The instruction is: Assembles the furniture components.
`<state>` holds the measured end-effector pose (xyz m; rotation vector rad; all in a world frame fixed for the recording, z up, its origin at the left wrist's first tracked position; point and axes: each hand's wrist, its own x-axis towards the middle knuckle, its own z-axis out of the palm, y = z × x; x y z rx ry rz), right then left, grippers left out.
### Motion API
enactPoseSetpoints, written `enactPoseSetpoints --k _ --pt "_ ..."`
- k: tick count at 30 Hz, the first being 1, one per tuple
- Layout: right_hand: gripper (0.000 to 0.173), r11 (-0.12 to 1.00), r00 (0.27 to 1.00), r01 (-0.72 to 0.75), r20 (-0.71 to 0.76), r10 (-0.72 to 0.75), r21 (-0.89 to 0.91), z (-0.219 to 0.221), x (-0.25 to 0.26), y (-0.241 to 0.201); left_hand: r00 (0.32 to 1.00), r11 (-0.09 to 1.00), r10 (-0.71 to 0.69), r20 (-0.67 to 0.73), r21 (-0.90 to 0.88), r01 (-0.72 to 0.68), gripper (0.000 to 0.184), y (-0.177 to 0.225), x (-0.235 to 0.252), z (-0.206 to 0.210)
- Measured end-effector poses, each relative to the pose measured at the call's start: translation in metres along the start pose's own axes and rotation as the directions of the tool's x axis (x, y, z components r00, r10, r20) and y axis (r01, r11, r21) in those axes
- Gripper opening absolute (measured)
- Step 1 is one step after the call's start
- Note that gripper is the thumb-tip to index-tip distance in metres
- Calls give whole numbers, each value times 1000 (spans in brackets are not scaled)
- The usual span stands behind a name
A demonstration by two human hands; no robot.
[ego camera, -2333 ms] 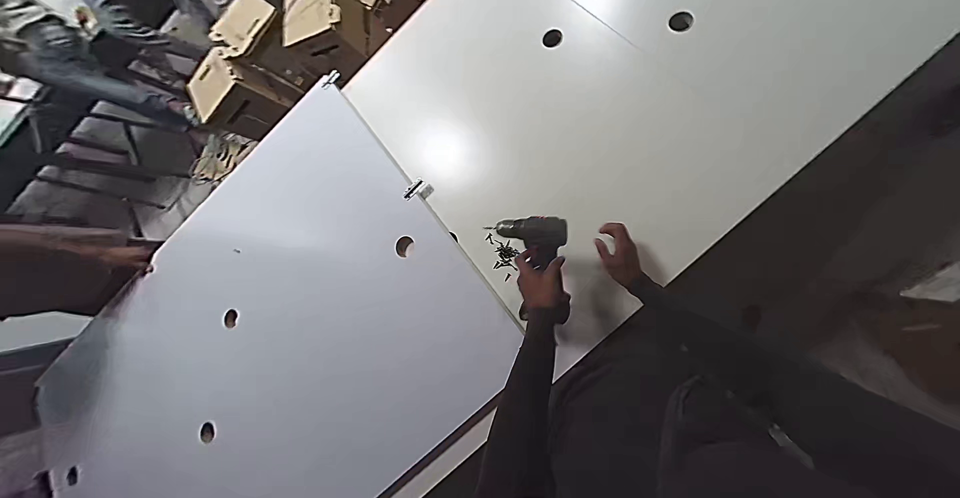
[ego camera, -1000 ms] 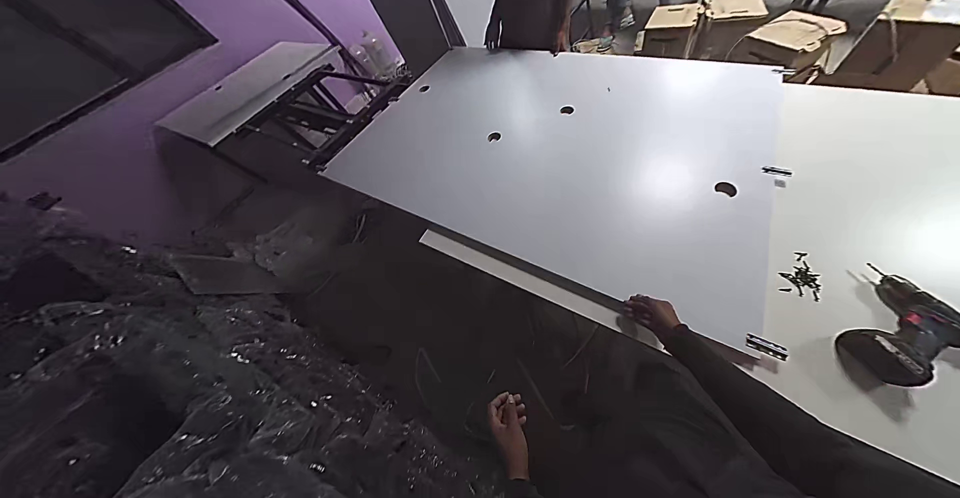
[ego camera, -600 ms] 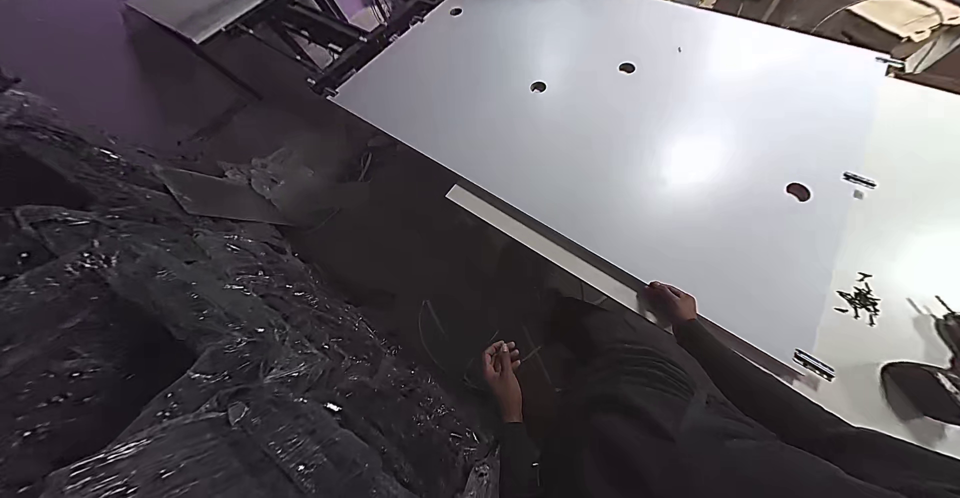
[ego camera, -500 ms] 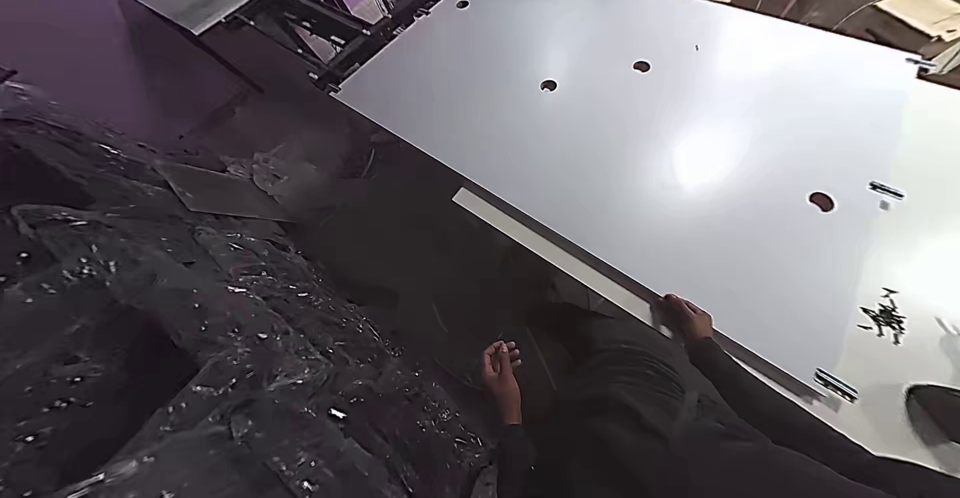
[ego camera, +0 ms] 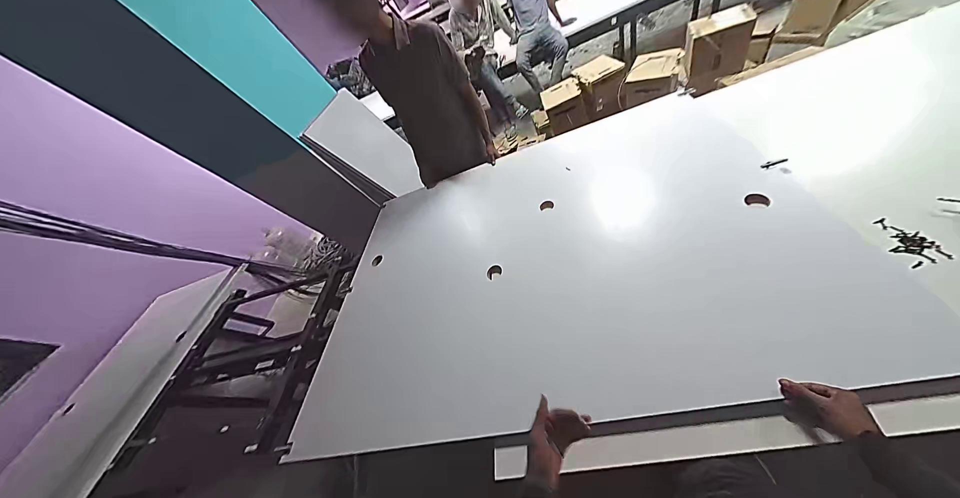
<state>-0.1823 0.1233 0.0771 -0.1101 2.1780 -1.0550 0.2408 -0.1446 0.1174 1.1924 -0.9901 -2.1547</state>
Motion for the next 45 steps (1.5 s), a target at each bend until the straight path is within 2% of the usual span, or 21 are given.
enactPoseSetpoints --k 4,8,9,11,13,15,17,19,20,22,24,25,27,30,32,33,34,36,39,42,45 --pt "34 998 981 22 -193 -11 57 16 28 52 934 940 340 -107 29 -339 67 184 119 18" --pt "40 918 963 -54 -222 152 394 60 -1 57 617 560 787 9 -431 -708 71 378 93 80" --pt "40 896 964 -79 -195 181 437 73 -17 49 457 486 867 198 -534 -691 71 402 64 93" --pt "45 878 969 -100 -153 192 467 100 -32 41 -18 514 778 628 -653 -556 62 422 18 96" --pt "54 890 976 -120 -112 187 439 132 -40 35 -216 571 522 825 -526 -630 53 410 -13 86" --pt "57 882 963 -177 -109 247 437 167 -57 23 -161 655 266 950 -301 -693 53 375 -18 53" --pt "58 847 938 -228 -124 323 480 190 -66 13 16 742 59 998 -32 -670 64 334 -13 10" --pt "60 803 921 -262 -110 374 535 212 -80 12 380 785 85 921 173 -594 76 288 -31 -31" --pt "60 793 916 -269 -109 386 546 225 -83 12 520 840 184 834 142 -524 76 266 -30 -56" --pt "55 770 912 -270 -103 397 578 256 -95 -1 607 907 416 677 -257 -335 75 226 22 -123" --pt "53 761 899 -250 -148 412 598 285 -108 -5 840 790 482 250 -538 -294 63 219 58 -162" --pt "51 755 893 -238 -167 417 612 296 -114 -5 844 754 505 180 -568 -330 68 233 74 -175" --pt "47 741 889 -212 -189 416 637 318 -123 -1 722 725 624 299 -567 -392 85 283 91 -188" --pt "43 726 921 -195 -131 366 659 348 -129 18 526 668 710 468 -684 -293 71 369 27 -165" --pt "41 724 940 -222 -53 337 653 371 -144 20 -84 796 569 818 -573 -197 68 403 -13 -153" --pt "40 722 947 -231 -20 321 653 380 -160 8 -225 784 452 863 -504 -361 63 408 -30 -145" --pt "40 719 949 -237 -3 315 654 388 -170 -1 -267 727 342 901 -434 -532 60 404 -40 -138" --pt "42 722 949 -234 -8 315 651 396 -177 -9 -188 630 136 973 -231 -741 55 381 -35 -139" --pt "42 735 949 -247 5 315 632 395 -174 -9 126 523 41 991 86 -848 39 297 2 -158" --pt "43 765 946 -279 31 322 580 392 -163 -9 498 347 -117 860 505 -790 37 203 31 -197" --pt "42 802 952 -295 84 295 520 390 -151 -13 693 262 -295 658 753 -604 37 131 35 -234"
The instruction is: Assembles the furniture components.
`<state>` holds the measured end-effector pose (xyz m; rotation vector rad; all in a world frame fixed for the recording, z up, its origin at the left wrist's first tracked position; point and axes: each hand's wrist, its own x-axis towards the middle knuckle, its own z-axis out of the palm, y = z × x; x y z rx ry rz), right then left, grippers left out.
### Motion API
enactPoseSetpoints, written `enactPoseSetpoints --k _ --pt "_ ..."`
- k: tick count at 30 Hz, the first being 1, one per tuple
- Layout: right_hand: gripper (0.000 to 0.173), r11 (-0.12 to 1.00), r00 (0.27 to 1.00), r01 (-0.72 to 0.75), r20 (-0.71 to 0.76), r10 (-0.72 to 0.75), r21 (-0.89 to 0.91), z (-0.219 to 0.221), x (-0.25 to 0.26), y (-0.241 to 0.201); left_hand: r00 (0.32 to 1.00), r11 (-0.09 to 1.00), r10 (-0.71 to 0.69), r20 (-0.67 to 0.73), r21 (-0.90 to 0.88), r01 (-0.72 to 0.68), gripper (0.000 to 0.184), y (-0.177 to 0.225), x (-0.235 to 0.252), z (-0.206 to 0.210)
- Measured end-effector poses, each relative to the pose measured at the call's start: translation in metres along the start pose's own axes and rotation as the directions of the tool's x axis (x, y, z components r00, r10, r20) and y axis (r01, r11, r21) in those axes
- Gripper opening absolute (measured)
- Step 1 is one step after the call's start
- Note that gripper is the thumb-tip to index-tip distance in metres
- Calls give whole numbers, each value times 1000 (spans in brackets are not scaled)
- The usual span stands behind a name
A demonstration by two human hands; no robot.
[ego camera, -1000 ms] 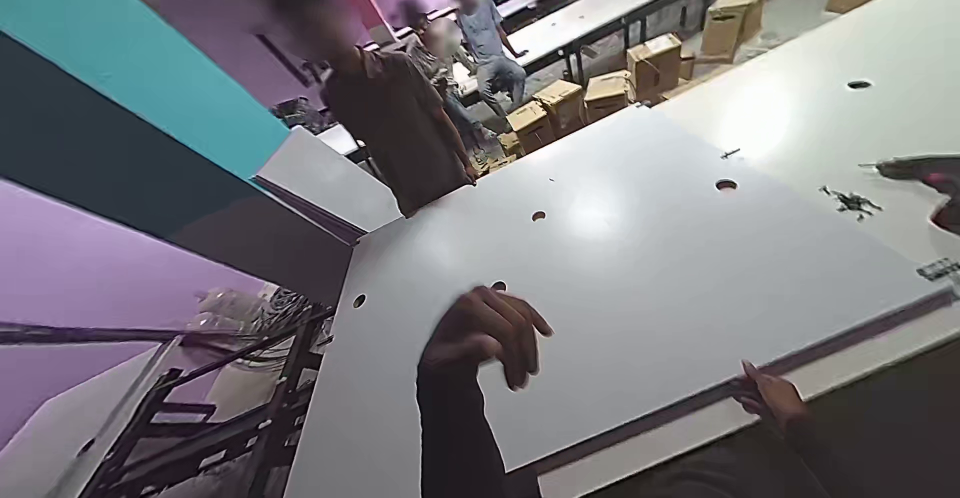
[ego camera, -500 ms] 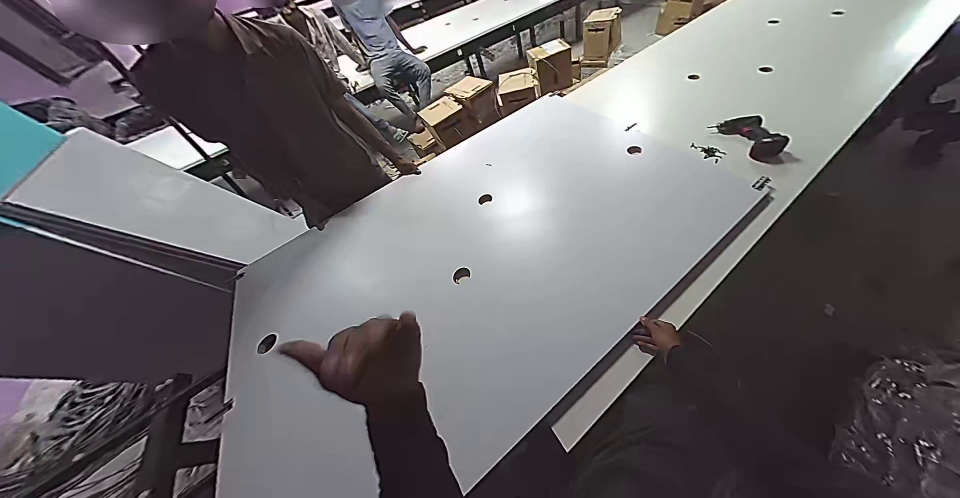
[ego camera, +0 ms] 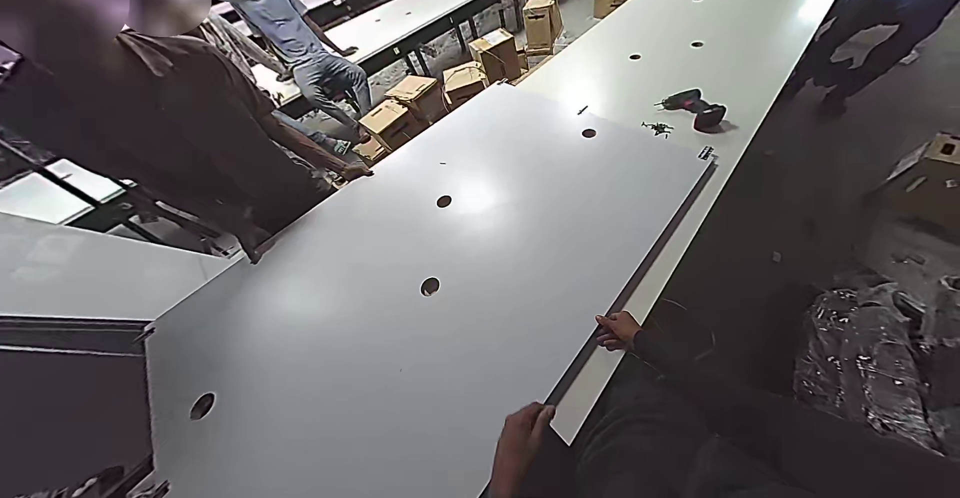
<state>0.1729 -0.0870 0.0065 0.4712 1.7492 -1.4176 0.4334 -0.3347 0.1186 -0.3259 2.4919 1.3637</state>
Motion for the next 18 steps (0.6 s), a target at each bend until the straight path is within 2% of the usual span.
enactPoseSetpoints --k 3,6,9,12,18 --pt "41 995 997 11 79 -4 -96 9 10 -14 990 988 -143 -17 -64 142 35 -17 -16 45" --pt "42 985 989 28 146 -3 -170 28 21 -30 974 969 -227 -20 -104 224 34 -16 -27 68" --pt "44 976 979 35 205 11 -215 47 29 -45 962 959 -270 -39 -101 265 33 0 -23 72" --pt "45 974 967 28 253 30 -223 67 41 -56 957 962 -266 -118 -90 257 32 12 -14 66" --pt "44 980 959 -21 272 75 -196 88 53 -69 934 965 -261 -243 -76 250 29 25 -2 59"
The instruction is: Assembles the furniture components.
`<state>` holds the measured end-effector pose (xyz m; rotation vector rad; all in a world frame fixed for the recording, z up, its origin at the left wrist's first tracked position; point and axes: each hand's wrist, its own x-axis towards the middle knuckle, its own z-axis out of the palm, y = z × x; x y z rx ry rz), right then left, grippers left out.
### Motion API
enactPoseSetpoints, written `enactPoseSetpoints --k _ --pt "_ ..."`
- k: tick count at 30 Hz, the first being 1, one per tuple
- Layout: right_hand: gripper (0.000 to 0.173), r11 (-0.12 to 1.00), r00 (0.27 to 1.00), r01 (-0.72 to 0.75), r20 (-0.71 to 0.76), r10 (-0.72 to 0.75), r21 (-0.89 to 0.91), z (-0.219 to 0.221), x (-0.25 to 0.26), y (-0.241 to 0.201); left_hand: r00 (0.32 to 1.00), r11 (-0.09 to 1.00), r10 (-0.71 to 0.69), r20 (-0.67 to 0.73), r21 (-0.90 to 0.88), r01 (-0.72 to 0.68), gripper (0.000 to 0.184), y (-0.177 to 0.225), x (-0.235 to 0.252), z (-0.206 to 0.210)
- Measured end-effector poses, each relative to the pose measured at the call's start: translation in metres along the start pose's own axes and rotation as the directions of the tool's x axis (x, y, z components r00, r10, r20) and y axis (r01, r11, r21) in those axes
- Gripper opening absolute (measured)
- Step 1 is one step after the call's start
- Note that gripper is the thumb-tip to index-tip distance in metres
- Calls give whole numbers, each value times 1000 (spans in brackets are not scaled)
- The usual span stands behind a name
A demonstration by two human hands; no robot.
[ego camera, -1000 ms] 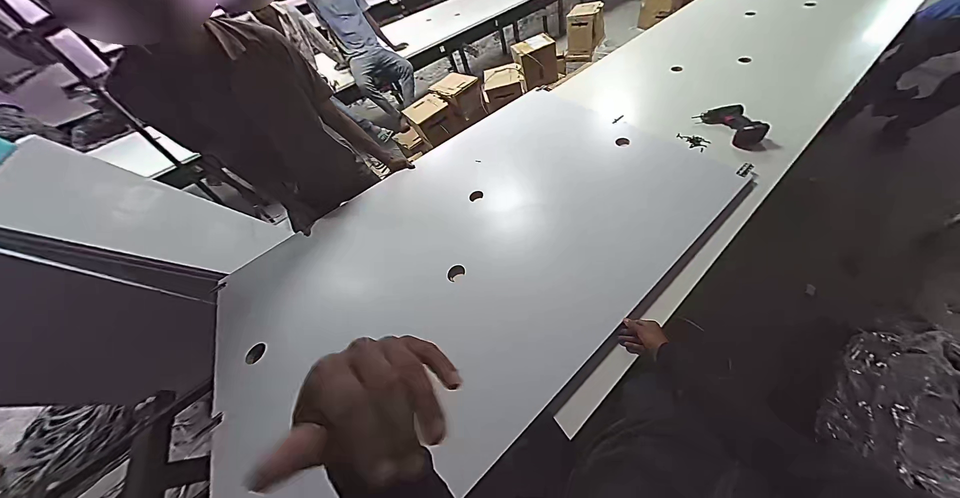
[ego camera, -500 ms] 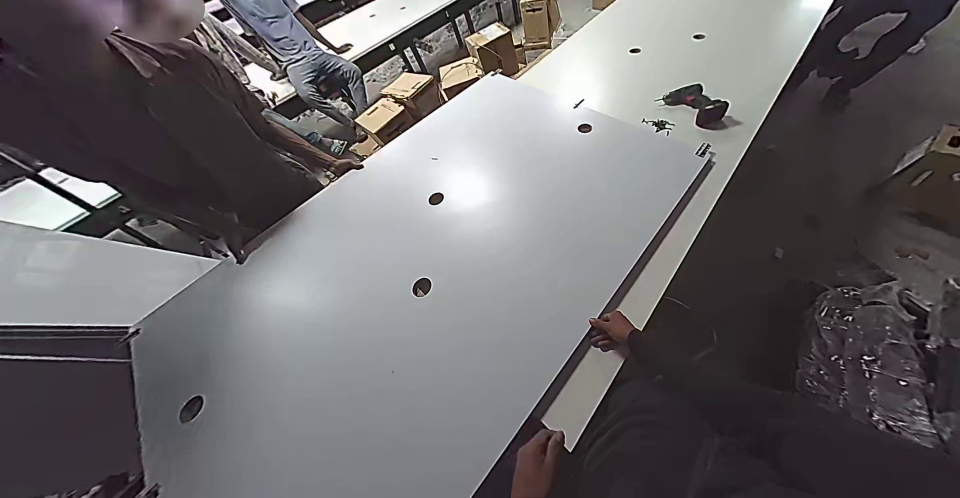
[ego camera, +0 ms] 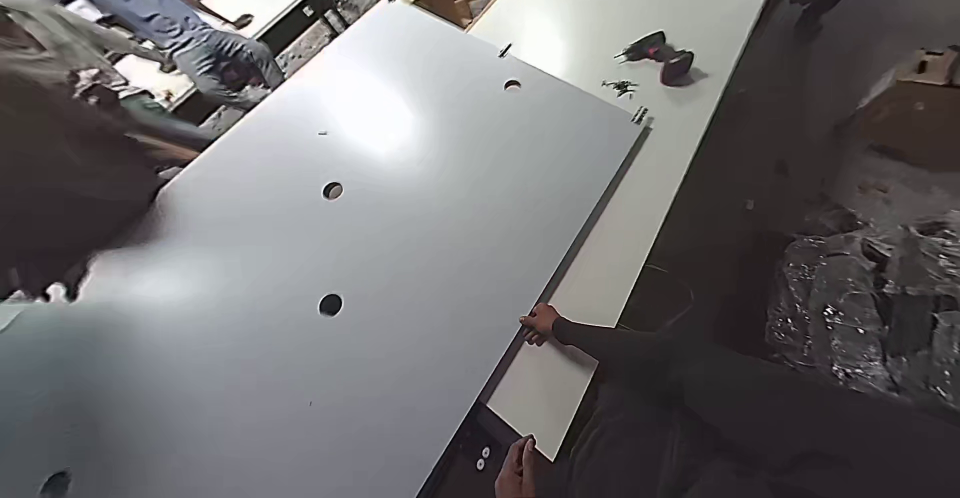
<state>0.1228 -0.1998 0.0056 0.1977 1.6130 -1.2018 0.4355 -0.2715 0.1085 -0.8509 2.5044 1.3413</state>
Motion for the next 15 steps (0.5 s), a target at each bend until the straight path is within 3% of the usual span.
enactPoseSetpoints --k 7,10,15 --pt "39 999 999 32 5 -32 0 3 5 -5 998 999 -54 -43 -6 54 29 8 5 13" --pt "38 999 999 53 1 -53 -4 3 7 -7 984 998 -47 -170 -41 40 29 14 19 8" --pt "37 997 997 69 -37 -68 26 9 7 -11 900 988 -91 -425 -152 29 36 44 66 -74"
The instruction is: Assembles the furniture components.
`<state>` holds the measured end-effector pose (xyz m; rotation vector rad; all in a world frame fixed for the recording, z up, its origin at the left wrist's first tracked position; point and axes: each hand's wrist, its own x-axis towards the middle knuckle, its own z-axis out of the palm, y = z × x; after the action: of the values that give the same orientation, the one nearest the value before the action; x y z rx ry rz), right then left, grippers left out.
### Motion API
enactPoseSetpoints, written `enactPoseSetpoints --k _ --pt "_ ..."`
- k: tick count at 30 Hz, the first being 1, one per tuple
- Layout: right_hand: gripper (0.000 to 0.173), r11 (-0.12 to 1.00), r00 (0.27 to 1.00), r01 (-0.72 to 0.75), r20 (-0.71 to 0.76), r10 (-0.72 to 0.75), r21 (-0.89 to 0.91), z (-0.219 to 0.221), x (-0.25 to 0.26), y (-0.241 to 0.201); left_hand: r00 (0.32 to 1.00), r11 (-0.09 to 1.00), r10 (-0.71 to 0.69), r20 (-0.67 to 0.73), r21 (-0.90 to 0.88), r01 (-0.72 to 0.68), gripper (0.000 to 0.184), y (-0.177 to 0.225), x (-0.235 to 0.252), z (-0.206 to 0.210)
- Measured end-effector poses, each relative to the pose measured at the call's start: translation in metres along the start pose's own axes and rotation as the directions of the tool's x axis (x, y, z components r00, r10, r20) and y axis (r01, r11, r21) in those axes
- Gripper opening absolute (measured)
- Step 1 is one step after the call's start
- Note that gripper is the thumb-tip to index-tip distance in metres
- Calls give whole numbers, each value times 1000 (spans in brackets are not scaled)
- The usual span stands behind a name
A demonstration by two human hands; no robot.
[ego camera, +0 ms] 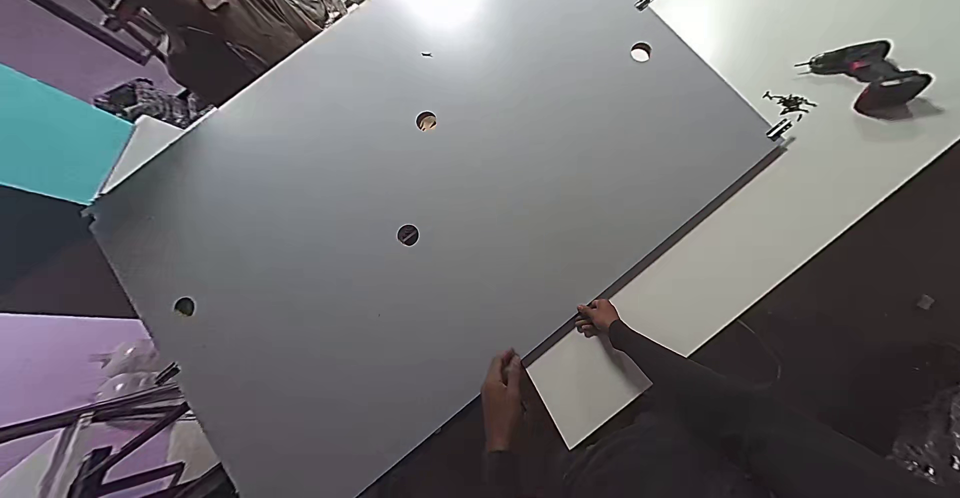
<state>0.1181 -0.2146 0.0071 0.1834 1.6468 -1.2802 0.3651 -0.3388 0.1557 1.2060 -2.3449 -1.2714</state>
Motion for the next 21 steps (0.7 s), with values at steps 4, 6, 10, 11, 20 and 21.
enactPoseSetpoints --k 4,6,10,11,20,21 --pt "33 998 999 12 -50 -9 65 7 0 4 974 994 94 -206 -27 -102 43 31 89 -57" --pt "32 995 995 23 -94 -13 102 12 -1 6 951 990 129 -280 -21 -140 49 47 135 -85" --pt "31 991 990 55 -134 -38 124 17 0 10 910 991 133 -394 52 -122 66 84 216 -132" --pt "31 991 990 56 -138 -39 122 18 0 12 897 993 118 -426 70 -98 71 91 231 -140" --pt "36 987 977 112 -195 -89 113 55 -31 15 797 994 -98 -596 -12 112 102 122 289 -139" --pt "35 985 974 132 -198 -107 115 57 -30 13 773 991 -101 -627 1 130 104 121 298 -141"
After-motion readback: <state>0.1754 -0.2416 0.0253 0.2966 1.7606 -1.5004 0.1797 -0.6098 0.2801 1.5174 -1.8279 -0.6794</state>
